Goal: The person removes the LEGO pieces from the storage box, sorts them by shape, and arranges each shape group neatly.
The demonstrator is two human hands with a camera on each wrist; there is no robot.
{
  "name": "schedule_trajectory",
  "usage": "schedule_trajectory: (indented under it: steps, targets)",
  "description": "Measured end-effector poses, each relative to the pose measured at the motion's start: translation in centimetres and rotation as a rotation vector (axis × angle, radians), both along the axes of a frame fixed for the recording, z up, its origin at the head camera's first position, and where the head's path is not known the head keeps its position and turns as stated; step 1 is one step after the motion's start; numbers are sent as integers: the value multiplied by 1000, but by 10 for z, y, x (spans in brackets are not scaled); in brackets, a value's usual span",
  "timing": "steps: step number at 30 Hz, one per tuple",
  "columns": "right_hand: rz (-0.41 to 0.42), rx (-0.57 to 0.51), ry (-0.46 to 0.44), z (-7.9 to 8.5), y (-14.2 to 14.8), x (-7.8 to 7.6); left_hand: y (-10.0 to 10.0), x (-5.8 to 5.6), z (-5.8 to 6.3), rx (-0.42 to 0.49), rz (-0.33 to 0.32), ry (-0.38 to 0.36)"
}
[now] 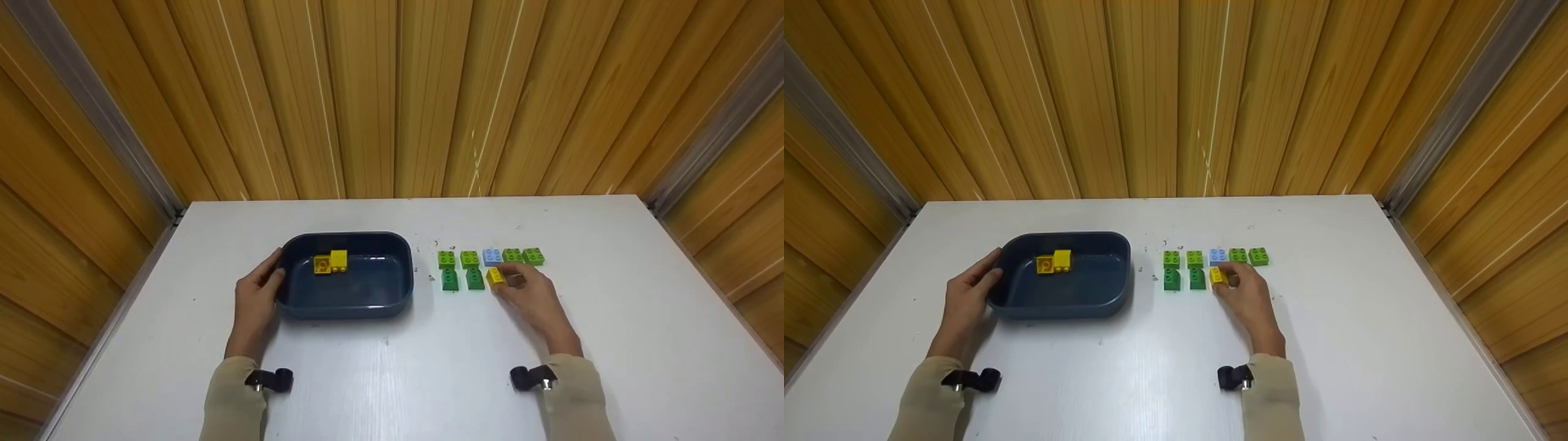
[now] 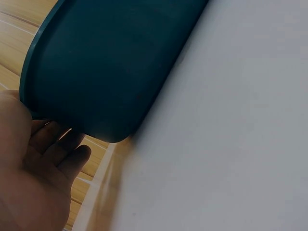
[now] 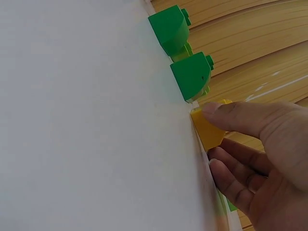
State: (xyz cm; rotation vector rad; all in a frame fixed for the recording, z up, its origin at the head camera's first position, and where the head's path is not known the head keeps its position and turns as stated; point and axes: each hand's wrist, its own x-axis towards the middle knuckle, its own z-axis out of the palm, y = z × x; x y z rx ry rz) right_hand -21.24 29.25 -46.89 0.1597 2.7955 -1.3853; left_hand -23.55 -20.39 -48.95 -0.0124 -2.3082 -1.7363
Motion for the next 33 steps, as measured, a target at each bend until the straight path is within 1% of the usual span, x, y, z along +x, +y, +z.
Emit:
schedule_trajectory:
  steps: [8, 13, 18, 24, 26, 29, 31, 33]
  targets:
    - [-15, 2, 25, 1, -3, -2, -2, 2, 1, 21, -3, -5]
    - [-26, 19, 22, 2, -5, -5, -3, 3, 2, 18, 5, -15]
    - [-26, 21, 19, 2, -6, -6, -5, 3, 2, 33, 9, -8]
    - [-19, 8, 20, 8, -6, -4, -6, 4, 1, 51, -1, -8]
    - [-22, 12, 54, 11, -7, -2, -5, 4, 1, 48, -2, -13]
    - [-30, 12, 131, 18, -10, 1, -2, 3, 1, 38, -4, -17]
    - [-28, 1, 185, 22, -17, 3, 1, 3, 0, 31, 1, -14]
    - [-14, -23, 220, 26, -25, 4, 3, 2, -1, 32, 4, -10]
